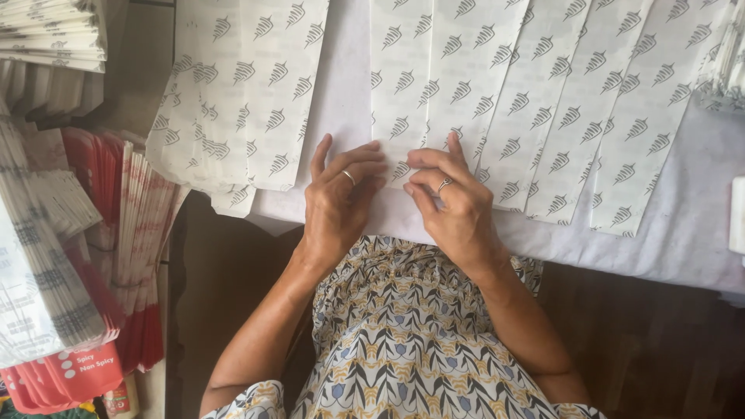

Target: Fanning out paper bags on a table and applying glue to their edges.

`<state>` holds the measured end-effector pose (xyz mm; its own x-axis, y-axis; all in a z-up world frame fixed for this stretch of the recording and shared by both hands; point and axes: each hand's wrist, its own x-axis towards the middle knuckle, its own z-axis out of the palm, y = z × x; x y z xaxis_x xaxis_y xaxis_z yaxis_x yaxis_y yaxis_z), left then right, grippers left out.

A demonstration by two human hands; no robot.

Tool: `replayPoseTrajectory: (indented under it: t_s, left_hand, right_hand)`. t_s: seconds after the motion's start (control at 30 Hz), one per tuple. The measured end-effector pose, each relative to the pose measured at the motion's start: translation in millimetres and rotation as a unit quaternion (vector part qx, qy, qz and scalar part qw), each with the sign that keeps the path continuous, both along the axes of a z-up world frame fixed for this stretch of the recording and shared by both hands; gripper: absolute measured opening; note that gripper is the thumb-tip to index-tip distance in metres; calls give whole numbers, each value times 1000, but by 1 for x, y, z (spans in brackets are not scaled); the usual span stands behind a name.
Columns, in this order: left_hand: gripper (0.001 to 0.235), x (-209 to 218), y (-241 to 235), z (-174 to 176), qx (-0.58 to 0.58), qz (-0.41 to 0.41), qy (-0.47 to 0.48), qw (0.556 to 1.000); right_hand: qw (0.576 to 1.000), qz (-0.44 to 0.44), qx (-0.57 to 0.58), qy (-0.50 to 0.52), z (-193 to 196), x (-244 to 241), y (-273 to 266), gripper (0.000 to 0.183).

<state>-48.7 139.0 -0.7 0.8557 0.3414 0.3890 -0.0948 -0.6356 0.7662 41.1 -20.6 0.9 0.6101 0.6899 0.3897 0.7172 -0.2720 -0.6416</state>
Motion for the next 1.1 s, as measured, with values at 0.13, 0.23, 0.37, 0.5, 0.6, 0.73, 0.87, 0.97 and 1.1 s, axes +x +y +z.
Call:
replayPoseTrajectory:
  t_s: [0.13, 0.23, 0.37, 0.5, 0.6, 0.73, 0.87, 0.97, 1.1]
  left_hand:
    - [20, 1, 1, 11, -34, -11, 6, 999]
    - [28, -12, 29, -12, 103, 38, -23, 994]
    - [53, -16, 42, 8, 232, 146, 91, 957]
    - [58, -2, 20, 17, 255, 98, 155, 949]
    - [52, 6, 5, 6, 227, 64, 145, 961]
    - [36, 12, 6, -2, 222, 56, 108, 968]
    - [32, -3, 26, 1, 170, 33, 69, 982]
    - [16, -22, 44, 13, 129, -19, 19, 991]
    - [26, -32, 55, 12, 88, -72, 10, 993]
  right_hand:
    - [1000, -1, 17, 25, -3, 2, -1, 7]
    - [1000, -1, 4, 1, 4, -2, 0, 11]
    - [1000, -1, -1, -12, 1, -6, 1, 22]
    - [997, 7, -58, -42, 9, -9, 4, 20]
    - [995, 6, -87, -51, 11, -13, 3, 21]
    - [995, 6, -95, -40, 14, -13, 5, 21]
    - [995, 24, -76, -58, 14, -9, 7, 22]
    - [998, 23, -23, -48, 10, -11, 17, 25]
    - [997, 70, 26, -17, 12, -20, 38, 17]
